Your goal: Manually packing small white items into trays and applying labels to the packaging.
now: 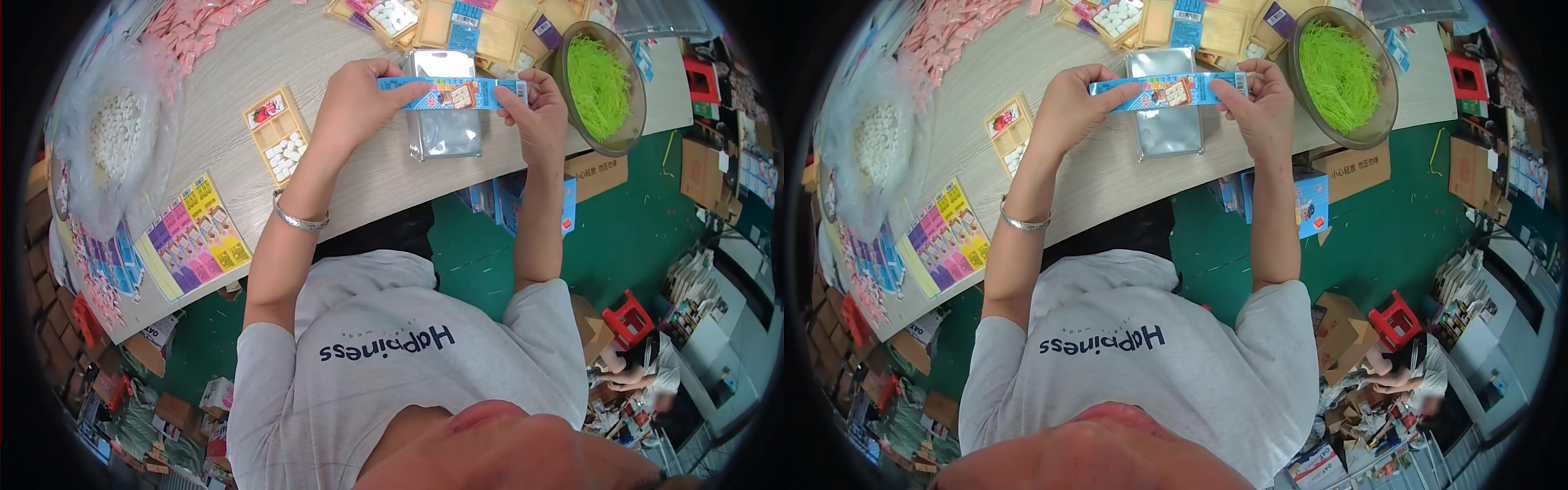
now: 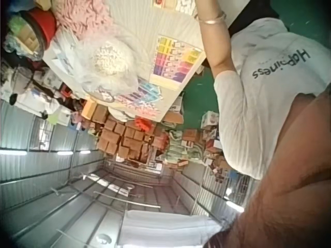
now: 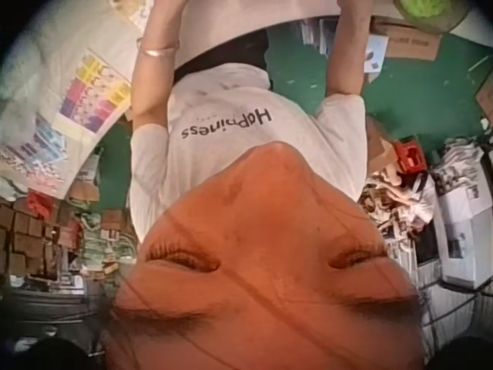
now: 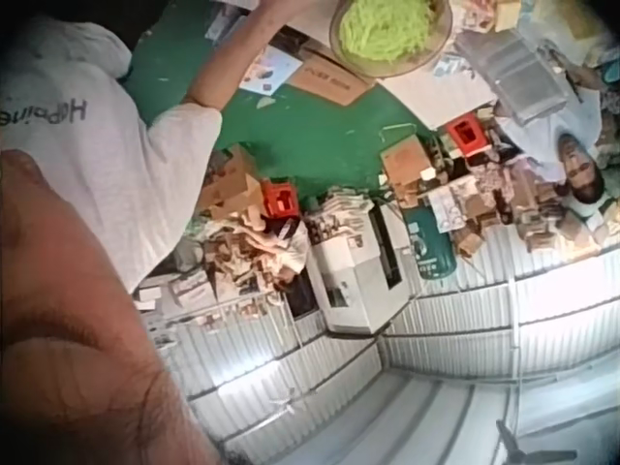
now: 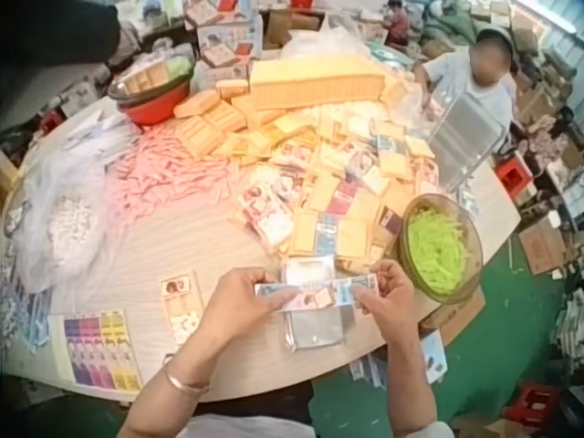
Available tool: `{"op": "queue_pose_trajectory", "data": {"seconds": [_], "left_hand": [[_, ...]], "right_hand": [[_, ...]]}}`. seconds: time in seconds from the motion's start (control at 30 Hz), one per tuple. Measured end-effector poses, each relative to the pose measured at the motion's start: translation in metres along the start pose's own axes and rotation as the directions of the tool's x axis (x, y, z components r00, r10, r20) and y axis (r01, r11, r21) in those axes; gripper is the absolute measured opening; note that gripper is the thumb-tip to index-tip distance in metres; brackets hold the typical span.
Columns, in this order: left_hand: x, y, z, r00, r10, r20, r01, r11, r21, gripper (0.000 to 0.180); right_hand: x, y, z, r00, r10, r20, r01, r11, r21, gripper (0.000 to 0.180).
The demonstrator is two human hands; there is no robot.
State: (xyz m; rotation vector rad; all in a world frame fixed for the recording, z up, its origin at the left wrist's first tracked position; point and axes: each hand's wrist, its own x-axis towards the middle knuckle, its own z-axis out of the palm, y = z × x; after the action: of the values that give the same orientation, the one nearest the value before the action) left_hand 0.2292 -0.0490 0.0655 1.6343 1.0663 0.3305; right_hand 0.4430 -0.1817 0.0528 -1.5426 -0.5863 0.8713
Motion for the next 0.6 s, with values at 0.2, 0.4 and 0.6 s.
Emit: {"op": "queue_pose_trajectory", "data": {"seconds": [0.2, 0.4, 0.6], "left_hand": [[-0.001, -0.004, 0.002, 1.0, -0.009, 0.017, 0.01, 1.0, -0.006, 0.033], [0.0, -0.004, 0.003, 0.999, -0.046, 0.014, 0.046, 0.999, -0.005, 0.033], [0.008, -0.022, 0.009, 0.995, -0.093, 0.041, 0.093, 0.996, -0.001, 0.034]], "right_hand": [[0.004, 0.011, -0.002, 1.0, -0.011, 0.016, 0.011, 1.0, 0.004, 0.04], [0.004, 0.01, 0.0, 1.0, 0.005, 0.022, -0.005, 1.0, 0.01, 0.039], [0.012, 0.03, -0.003, 0.997, 0.017, 0.079, -0.016, 1.0, -0.015, 0.041]]}}
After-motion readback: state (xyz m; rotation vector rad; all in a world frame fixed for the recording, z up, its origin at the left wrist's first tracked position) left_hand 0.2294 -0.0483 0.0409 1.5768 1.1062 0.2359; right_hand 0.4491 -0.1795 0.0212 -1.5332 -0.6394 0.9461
